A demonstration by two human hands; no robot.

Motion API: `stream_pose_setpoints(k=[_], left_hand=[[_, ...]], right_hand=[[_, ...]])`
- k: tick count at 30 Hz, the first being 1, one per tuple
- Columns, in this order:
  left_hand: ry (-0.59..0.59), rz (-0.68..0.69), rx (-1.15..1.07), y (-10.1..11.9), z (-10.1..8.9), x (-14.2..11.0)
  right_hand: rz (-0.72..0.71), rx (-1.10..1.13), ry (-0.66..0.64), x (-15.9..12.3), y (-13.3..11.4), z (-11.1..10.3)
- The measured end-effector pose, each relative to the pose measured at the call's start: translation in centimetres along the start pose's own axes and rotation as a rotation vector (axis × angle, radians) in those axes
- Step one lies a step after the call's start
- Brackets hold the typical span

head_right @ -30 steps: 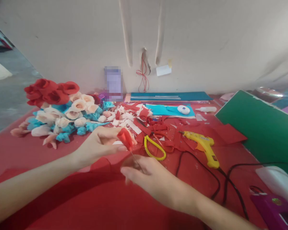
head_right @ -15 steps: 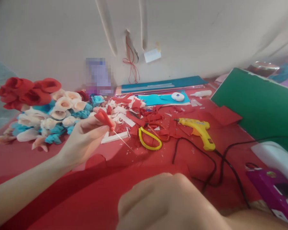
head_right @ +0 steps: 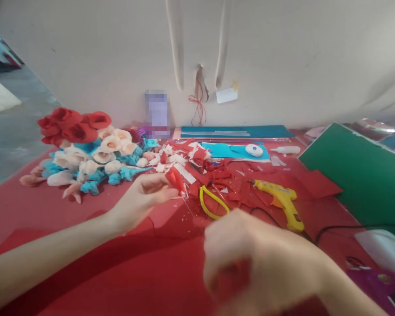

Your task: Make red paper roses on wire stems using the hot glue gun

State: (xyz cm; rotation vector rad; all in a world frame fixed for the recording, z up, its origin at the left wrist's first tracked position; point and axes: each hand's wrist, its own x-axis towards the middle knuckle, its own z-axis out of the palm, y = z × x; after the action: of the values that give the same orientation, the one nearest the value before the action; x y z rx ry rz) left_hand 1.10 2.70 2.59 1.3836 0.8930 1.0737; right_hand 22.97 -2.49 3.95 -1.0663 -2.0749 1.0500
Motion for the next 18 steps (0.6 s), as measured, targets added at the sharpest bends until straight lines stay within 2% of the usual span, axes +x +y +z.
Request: stream_pose_setpoints(k=[1,2,3,6,10,14,18], left_hand=[[-0.019,-0.001,0.007,0.1,0.1,-0.1],[-0.043,-0.004,0.014,0.3,0.2,-0.2],[-0.068,-0.005,0.023,0.4,0.3,-0.3],[-0.113,0.000,0.053,0.6,0.7,-0.5],[-0.089,0.042,0.108,0.5,0.9,-0.8],[-0.091,0.093,0.171,0.3,0.9,-1.0],[-0.116,0.111,0.170,-0.1,0.7,-0.9]], right_hand=[[-0.027,-0.053,-0.175,1.2,-0.3,-0.5],[-0.026,-0.110,-0.231,2.3,-0.5,-0.7],[0.019,-0.143,-0.145,3.2,-0.6,-0.8],[0.071,-0.138,-0.047,4.7,-0.7,0.0],[0.065,-0.116,-0.044,4.3,-0.5,1.3],[0.054,-0.118,-0.017,3.9,-0.3,1.6],[-0.065,-0.160,0.029,3.9,0.0,1.6]])
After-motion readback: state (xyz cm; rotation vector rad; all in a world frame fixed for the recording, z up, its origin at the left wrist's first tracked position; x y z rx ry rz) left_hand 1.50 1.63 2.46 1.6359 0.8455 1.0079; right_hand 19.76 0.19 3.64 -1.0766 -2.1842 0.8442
